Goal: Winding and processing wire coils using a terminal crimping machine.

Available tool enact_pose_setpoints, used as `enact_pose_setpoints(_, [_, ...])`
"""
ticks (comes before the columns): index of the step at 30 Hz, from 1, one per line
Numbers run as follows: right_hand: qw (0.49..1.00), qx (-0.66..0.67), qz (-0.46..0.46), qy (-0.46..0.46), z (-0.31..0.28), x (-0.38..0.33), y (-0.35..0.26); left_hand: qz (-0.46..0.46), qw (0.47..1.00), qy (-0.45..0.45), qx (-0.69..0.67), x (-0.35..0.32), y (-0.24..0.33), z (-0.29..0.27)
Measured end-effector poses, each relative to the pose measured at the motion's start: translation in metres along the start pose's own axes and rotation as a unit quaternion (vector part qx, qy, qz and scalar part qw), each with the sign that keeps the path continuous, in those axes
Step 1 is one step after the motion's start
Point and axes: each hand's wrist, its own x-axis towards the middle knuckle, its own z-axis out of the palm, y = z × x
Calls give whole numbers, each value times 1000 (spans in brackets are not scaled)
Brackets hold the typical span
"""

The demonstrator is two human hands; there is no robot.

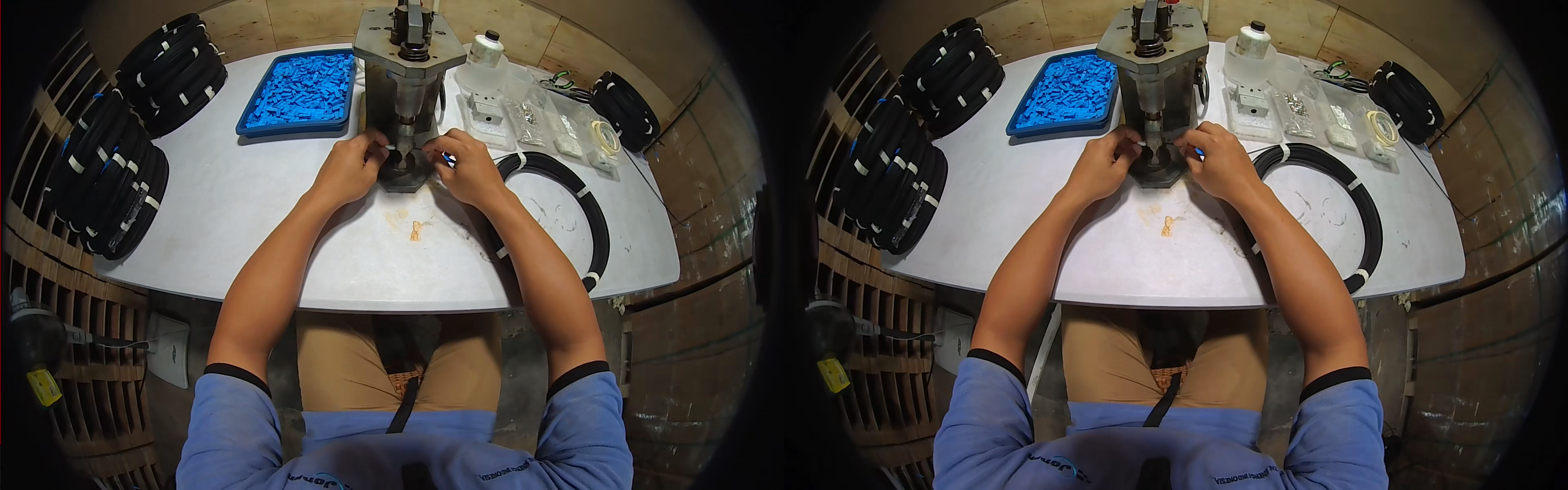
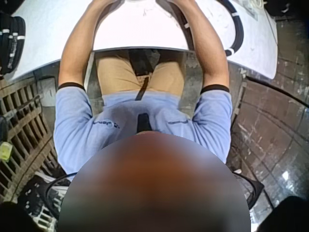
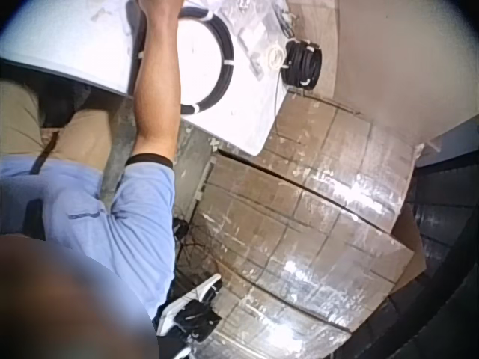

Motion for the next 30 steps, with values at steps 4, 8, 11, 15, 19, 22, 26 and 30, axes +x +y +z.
enact_pose_setpoints(4, [1000, 14, -4, 0, 0, 0, 1, -5, 1000, -3, -2, 0, 1, 0])
enact_pose_setpoints(8, [1000, 17, -18, 10, 1, 0, 2, -10, 1000, -6, -14, 0, 1, 0])
enact_pose_setpoints(11, [1000, 17, -13, 11, 2, 0, 0, -12, 1000, -4, 1, 0, 2, -1])
enact_pose_setpoints(15, [1000, -1, -19, 5, 4, -1, 4, -17, 1000, -7, -10, 0, 2, -1])
enact_pose_setpoints(19, [1000, -7, -22, 16, 4, -1, 4, -12, 1000, -8, -5, 0, 4, -1])
enact_pose_setpoints(22, [999, -17, -21, 20, 5, -1, 3, -15, 1000, -9, -8, 0, 3, -1])
enact_pose_setpoints(26, [999, -25, -23, 21, 5, 0, 4, -6, 1000, -10, -25, 1, -2, 0])
enact_pose_setpoints(30, [999, -25, -19, 17, 4, -1, 4, -9, 1000, -15, -10, 1, -1, -1])
